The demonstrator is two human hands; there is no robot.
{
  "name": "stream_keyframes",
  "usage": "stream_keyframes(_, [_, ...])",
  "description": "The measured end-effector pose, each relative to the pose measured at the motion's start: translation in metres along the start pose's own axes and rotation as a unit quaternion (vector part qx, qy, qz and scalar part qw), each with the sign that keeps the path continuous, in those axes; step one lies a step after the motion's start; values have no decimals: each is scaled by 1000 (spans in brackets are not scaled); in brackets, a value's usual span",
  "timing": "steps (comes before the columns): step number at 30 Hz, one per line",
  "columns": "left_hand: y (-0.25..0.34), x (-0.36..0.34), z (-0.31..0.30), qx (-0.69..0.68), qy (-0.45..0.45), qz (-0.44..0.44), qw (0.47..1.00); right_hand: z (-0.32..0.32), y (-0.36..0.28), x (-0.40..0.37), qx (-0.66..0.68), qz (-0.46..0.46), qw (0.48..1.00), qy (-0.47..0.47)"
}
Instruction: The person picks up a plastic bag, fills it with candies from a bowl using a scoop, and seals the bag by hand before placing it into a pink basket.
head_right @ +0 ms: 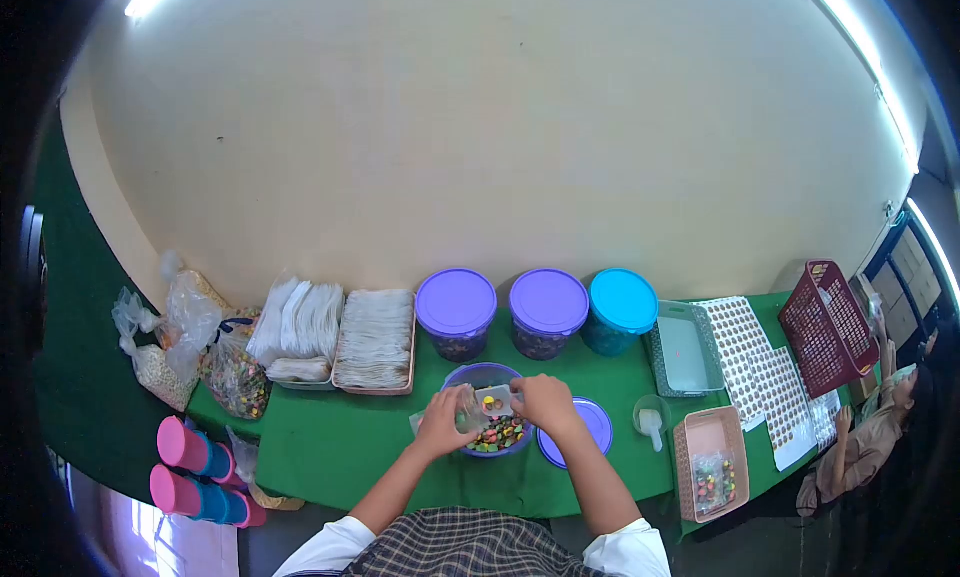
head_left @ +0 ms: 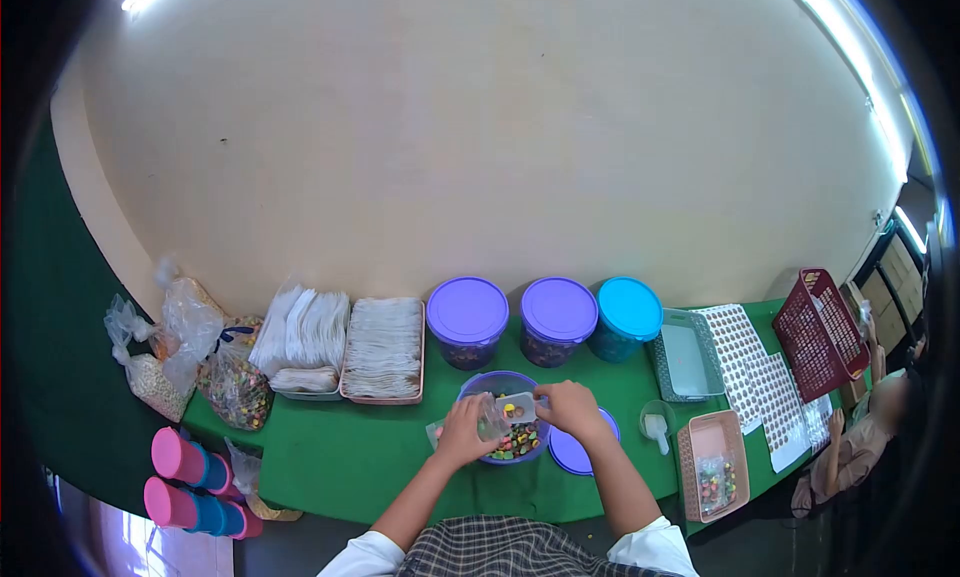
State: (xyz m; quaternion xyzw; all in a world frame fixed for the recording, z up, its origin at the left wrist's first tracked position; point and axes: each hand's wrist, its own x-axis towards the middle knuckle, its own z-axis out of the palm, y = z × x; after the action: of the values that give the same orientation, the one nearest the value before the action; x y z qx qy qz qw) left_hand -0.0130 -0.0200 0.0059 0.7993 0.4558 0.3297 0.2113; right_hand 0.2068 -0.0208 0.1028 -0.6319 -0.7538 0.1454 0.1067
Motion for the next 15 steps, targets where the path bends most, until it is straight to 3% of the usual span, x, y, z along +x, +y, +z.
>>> stream_keyframes(15, [-4, -5, 7, 3, 29, -18, 999, -7, -18, -10, -11, -14, 997, 76])
